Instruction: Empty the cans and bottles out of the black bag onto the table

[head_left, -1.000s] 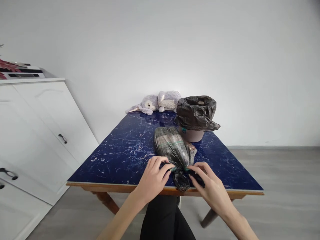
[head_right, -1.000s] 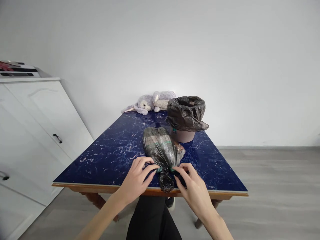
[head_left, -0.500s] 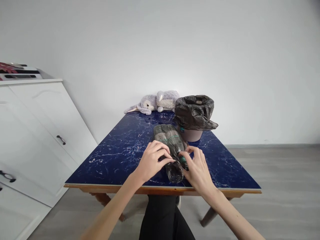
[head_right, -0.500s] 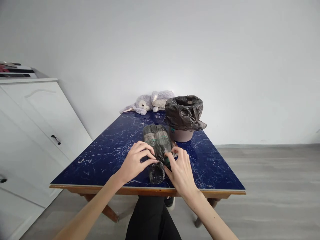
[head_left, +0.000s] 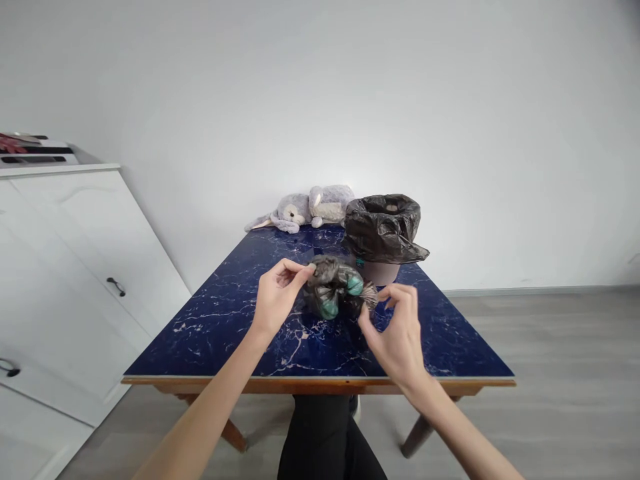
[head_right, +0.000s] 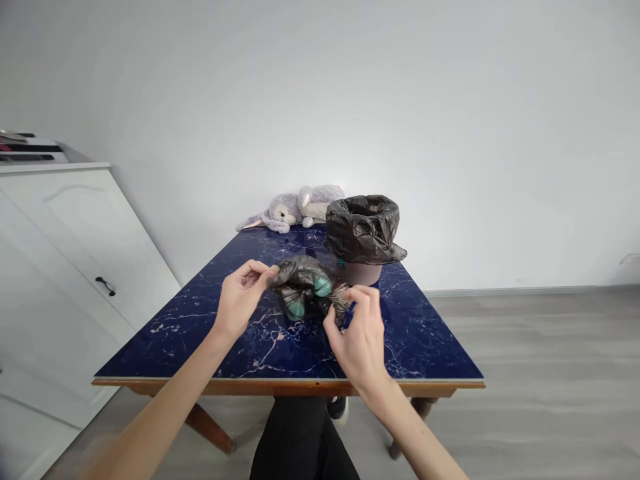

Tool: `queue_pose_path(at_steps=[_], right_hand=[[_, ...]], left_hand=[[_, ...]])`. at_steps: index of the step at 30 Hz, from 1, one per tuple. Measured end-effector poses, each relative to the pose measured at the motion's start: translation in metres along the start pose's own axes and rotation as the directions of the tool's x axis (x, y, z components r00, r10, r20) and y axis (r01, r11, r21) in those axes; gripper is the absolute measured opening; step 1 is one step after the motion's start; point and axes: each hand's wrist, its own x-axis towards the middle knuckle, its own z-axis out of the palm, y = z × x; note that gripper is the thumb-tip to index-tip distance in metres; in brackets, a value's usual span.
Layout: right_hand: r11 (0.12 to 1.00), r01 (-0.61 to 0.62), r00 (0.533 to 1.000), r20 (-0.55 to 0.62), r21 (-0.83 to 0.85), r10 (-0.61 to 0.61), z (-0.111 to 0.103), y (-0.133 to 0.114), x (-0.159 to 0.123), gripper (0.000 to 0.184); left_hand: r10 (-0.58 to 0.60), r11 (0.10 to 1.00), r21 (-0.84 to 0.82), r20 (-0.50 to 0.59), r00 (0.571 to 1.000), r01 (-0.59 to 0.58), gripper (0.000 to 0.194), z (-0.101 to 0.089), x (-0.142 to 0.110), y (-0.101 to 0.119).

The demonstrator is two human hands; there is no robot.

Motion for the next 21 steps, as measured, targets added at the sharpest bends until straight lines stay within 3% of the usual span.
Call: queue_pose_path(at_steps=[4,10,13,17,21], right_hand=[[0.991,-0.095,0.986,0.145,0.092,0.081,0.015,-0.013,-0.019,0.043],[0.976,-0.153,0.962,0.249,0.155,0.111,0.03,-0.023,-0.019,0.02],[0.943,-0.204,0.933,0.345,0.262,0.106,0.024,-0.019,-0.014,0.023],[0.825,-0.336,0.886,0.45,0.454,0.112,0.006,-0.008,-0.005,0.026],[0.669,-0.452,0.884,0.398,0.591,0.245,-0.008,0.005,-0.006,0.029]], left_hand=[[-0.116,0.973,-0.205,-0.04,0.993,0.105,0.049,0.014,0.002,0.006],[-0.142,0.947,-0.3,-0.058,0.988,0.119,0.049,0.024,0.01,0.008],[-0.141,0.946,-0.306,-0.078,0.987,0.111,0.045,0.02,0.017,0.0],[-0.128,0.96,-0.264,-0.104,0.986,0.097,0.037,0.005,0.027,-0.019],[-0.15,0.96,-0.259,-0.147,0.978,0.108,0.041,-0.012,0.034,-0.04]])
